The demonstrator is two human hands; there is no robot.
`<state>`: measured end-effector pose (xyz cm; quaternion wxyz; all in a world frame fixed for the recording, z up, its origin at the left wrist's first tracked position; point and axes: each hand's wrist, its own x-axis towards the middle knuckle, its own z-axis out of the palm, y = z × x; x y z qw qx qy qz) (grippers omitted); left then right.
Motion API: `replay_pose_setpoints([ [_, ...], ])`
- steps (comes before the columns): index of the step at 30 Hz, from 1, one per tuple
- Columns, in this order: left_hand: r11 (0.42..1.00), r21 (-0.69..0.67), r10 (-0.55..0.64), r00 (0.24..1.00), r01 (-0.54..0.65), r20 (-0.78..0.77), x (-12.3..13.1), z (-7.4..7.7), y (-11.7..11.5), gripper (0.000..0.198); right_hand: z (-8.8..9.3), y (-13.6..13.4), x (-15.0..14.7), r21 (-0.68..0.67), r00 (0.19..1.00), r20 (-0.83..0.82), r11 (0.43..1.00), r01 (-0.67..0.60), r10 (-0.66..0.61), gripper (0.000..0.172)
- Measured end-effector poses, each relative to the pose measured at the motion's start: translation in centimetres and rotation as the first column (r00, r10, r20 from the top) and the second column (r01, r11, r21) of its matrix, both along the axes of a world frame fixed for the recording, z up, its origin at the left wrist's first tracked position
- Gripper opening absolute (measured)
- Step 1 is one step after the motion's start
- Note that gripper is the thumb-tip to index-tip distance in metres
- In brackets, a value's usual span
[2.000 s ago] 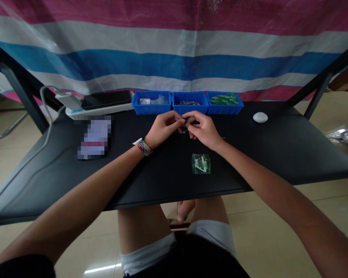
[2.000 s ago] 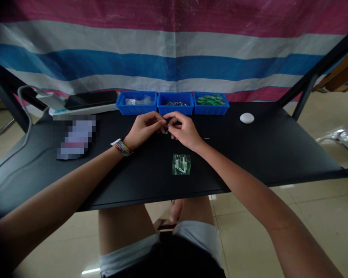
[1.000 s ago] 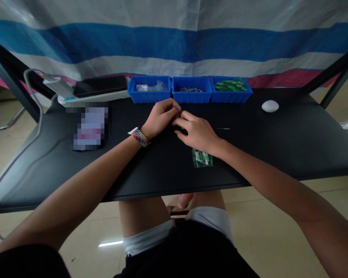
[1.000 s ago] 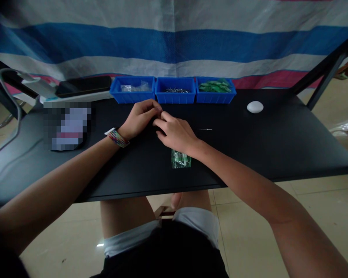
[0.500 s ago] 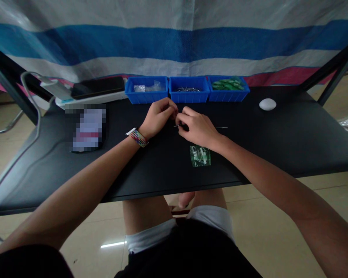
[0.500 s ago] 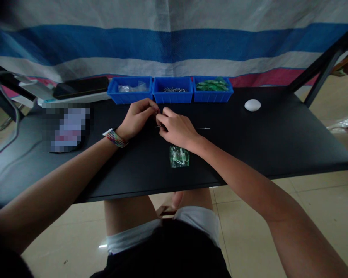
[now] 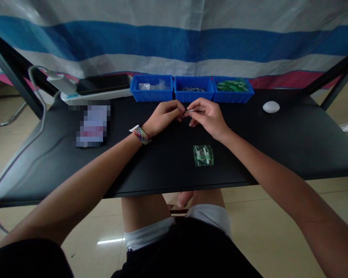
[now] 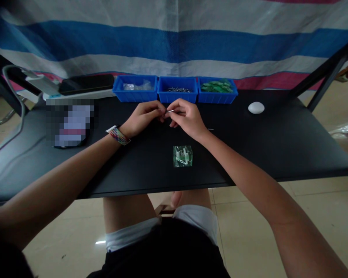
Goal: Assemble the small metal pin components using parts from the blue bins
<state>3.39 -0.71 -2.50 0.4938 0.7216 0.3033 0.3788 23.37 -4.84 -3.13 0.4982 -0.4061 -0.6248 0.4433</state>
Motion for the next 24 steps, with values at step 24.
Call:
replay_pose_setpoints([
  [24, 0.99, -0.098, 0.104, 0.992, -0.097, 0.077, 0.31, 0.14, 0.02, 0.011, -0.01, 0.18, 0.24, 0.032, 0.994, 0.013, 0.993, 0.11, -0.11, 0.033],
])
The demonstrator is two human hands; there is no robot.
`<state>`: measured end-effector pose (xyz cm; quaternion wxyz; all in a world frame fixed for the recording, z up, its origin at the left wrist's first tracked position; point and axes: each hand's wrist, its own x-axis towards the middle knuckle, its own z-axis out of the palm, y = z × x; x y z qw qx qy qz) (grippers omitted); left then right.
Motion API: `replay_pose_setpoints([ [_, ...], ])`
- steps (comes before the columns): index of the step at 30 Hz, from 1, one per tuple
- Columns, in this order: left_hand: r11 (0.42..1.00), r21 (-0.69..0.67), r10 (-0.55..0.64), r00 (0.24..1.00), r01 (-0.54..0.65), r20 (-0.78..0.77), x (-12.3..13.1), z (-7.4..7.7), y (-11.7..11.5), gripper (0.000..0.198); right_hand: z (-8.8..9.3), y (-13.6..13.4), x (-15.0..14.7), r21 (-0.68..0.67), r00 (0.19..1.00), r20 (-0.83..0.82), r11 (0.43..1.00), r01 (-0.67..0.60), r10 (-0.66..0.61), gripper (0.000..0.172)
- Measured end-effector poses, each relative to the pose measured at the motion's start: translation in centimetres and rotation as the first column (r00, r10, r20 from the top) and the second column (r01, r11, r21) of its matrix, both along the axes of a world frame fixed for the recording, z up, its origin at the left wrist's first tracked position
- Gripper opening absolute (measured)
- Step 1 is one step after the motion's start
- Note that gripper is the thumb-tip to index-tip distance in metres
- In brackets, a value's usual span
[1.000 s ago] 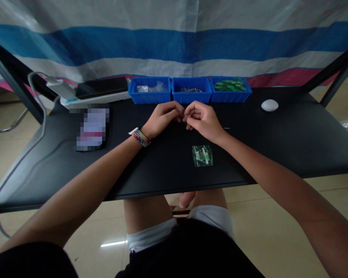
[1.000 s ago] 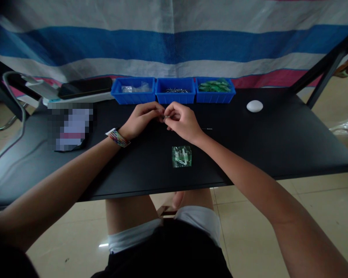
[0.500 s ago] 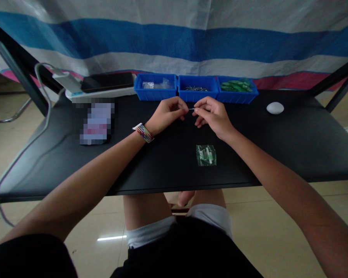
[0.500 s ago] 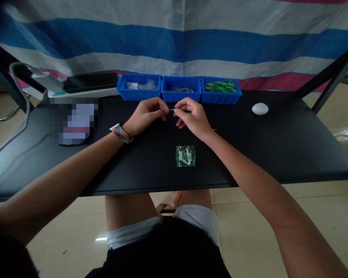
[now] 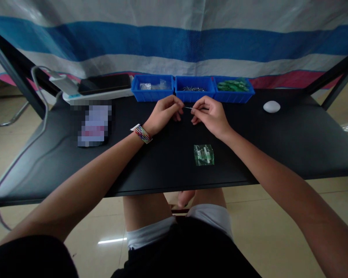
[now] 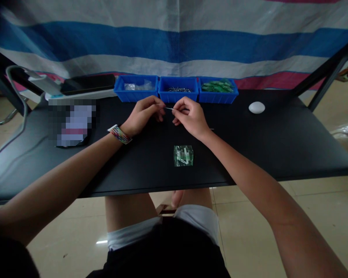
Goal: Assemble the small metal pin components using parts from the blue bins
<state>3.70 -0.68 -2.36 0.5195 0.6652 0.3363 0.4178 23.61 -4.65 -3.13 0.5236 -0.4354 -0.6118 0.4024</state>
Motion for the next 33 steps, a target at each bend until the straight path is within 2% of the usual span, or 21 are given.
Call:
replay_pose_setpoints([
  [5, 1.0, 0.001, -0.021, 0.998, 0.021, -0.051, -0.03, 0.05, -0.06, 0.025, 0.17, -0.11, 0.28, 0.035, 1.0, 0.027, 0.999, 0.002, -0.003, 0.026],
  [8, 0.999, 0.014, -0.031, 0.999, 0.032, -0.042, -0.12, -0.09, -0.04, 0.023, 0.09, -0.03, 0.42, 0.029, 1.0, 0.023, 1.0, -0.001, 0.001, 0.023],
  [13, 0.999, 0.038, -0.012, 1.0, 0.012, -0.018, -0.16, -0.34, 0.07, 0.013, 0.01, 0.21, 0.52, -0.056, 1.0, -0.016, 0.998, 0.005, -0.006, 0.028],
  [18, 0.998, 0.058, -0.001, 1.0, 0.002, -0.007, -0.15, -0.68, 0.31, 0.015, 0.02, 0.2, 0.39, -0.122, 0.999, -0.05, 0.993, -0.004, -0.003, 0.025],
  [27, 0.998, 0.029, -0.057, 0.998, 0.057, 0.025, -0.32, -0.46, 0.4, 0.028, 0.23, -0.07, 0.22, -0.015, 0.999, 0.002, 0.999, 0.052, -0.052, 0.02],
  [29, 0.998, 0.008, -0.065, 0.998, 0.064, 0.028, -0.32, -0.29, 0.26, 0.025, 0.37, -0.11, 0.28, 0.007, 0.998, -0.001, 0.998, 0.058, -0.058, 0.019],
  [31, 0.998, -0.01, -0.067, 0.998, 0.067, 0.005, -0.29, -0.16, 0.12, 0.024, 0.43, -0.14, 0.38, 0.023, 0.999, 0.002, 0.998, 0.053, -0.053, 0.018],
  [33, 0.997, -0.012, -0.076, 0.996, 0.075, -0.038, -0.26, -0.12, 0.02, 0.032, 0.39, -0.16, 0.48, 0.031, 0.999, 0.011, 0.998, 0.045, -0.046, 0.018],
])
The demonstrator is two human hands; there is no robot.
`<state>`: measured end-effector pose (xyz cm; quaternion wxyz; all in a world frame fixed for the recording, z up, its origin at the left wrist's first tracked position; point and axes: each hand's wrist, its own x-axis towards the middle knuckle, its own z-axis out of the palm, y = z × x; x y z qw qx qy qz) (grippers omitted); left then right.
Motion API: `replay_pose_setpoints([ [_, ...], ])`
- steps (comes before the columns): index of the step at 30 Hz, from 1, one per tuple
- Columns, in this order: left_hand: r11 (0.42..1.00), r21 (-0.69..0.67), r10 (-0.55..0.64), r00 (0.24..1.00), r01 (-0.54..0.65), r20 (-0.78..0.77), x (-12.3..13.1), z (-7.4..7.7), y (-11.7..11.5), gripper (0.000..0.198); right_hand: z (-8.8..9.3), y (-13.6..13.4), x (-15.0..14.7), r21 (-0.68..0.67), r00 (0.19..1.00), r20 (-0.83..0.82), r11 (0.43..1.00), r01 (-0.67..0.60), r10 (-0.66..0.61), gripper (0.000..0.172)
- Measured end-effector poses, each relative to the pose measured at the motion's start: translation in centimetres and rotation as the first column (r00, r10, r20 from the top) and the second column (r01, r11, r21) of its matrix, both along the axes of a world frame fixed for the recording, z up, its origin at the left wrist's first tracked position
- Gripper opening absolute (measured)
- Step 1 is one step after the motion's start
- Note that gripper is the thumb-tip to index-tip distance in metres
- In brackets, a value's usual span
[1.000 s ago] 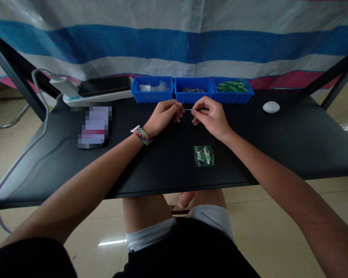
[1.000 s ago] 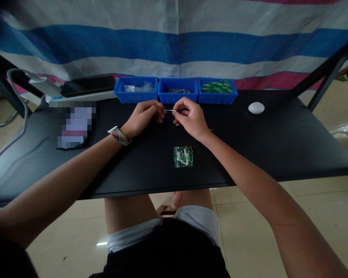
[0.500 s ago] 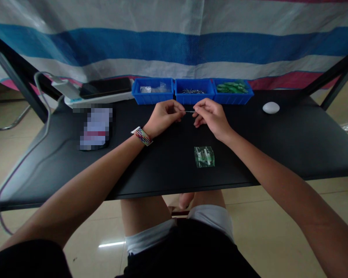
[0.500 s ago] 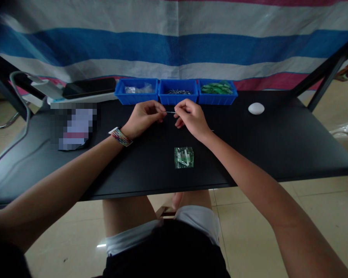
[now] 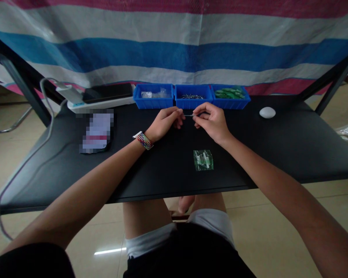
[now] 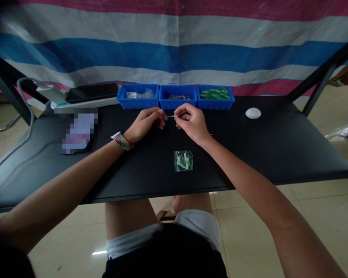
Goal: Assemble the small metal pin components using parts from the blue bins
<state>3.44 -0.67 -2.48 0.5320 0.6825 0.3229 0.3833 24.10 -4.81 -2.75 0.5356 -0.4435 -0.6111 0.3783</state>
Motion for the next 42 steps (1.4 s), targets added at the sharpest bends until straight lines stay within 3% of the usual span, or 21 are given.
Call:
replay_pose_setpoints([
  [5, 0.999, 0.042, -0.017, 1.0, 0.016, 0.004, 0.0, 0.0, -0.1, 0.028, -0.1, 0.0, 0.2, -0.004, 1.0, 0.007, 1.0, -0.03, 0.03, 0.02],
  [10, 0.998, 0.066, -0.008, 0.999, 0.005, 0.047, -0.1, 0.1, -0.1, 0.018, 0.1, -0.2, 0.1, -0.095, 0.996, -0.039, 0.992, -0.083, 0.08, 0.028],
  [17, 0.996, 0.089, -0.015, 0.997, 0.008, 0.08, 0.0, 0.0, -0.1, 0.021, -0.1, -0.2, -0.2, -0.143, 0.996, -0.066, 0.987, -0.066, 0.057, 0.029],
  [24, 0.995, 0.09, -0.053, 0.997, 0.048, 0.048, -0.3, -0.1, 0.0, 0.026, -0.4, -0.3, -0.5, -0.1, 0.999, -0.049, 0.995, -0.012, 0.007, 0.022],
  [28, 0.996, 0.053, -0.072, 0.997, 0.07, 0.031, -0.4, -0.2, 0.1, 0.03, 1.5, 0.4, 0.6, 0.034, 0.993, -0.04, 0.993, 0.11, -0.109, 0.021],
  [30, 0.997, 0.033, -0.078, 0.996, 0.077, 0.031, -0.4, -0.2, 0.1, 0.027, 3.7, 1.0, 2.0, 0.206, 0.966, -0.028, 0.944, 0.256, -0.256, 0.02],
  [33, 0.996, 0.025, -0.091, 0.995, 0.09, 0.034, -0.5, -0.3, 0.1, 0.024, 7.5, 1.9, 4.2, 0.449, 0.851, -0.083, 0.743, 0.497, -0.519, 0.017],
  [35, 0.995, 0.028, -0.098, 0.995, 0.097, 0.032, -0.6, -0.4, 0.2, 0.024, 8.7, 2.6, 5.2, 0.534, 0.795, -0.138, 0.632, 0.562, -0.59, 0.013],
  [36, 0.995, 0.029, -0.1, 0.995, 0.099, 0.03, -0.6, -0.5, 0.3, 0.024, 8.7, 3.1, 5.4, 0.549, 0.787, -0.126, 0.618, 0.563, -0.604, 0.012],
  [38, 0.994, 0.024, -0.103, 0.994, 0.103, 0.023, -0.7, -0.6, 0.4, 0.024, 7.6, 4.0, 5.3, 0.544, 0.789, -0.024, 0.654, 0.525, -0.614, 0.013],
  [40, 0.994, 0.017, -0.109, 0.994, 0.109, 0.015, -0.7, -0.7, 0.4, 0.023, 5.7, 4.9, 4.8, 0.465, 0.83, 0.207, 0.799, 0.382, -0.517, 0.012],
  [42, 0.993, 0.006, -0.114, 0.993, 0.114, 0.018, -0.7, -0.6, 0.3, 0.022, 4.3, 5.3, 4.4, 0.394, 0.811, 0.347, 0.858, 0.329, -0.47, 0.011],
])
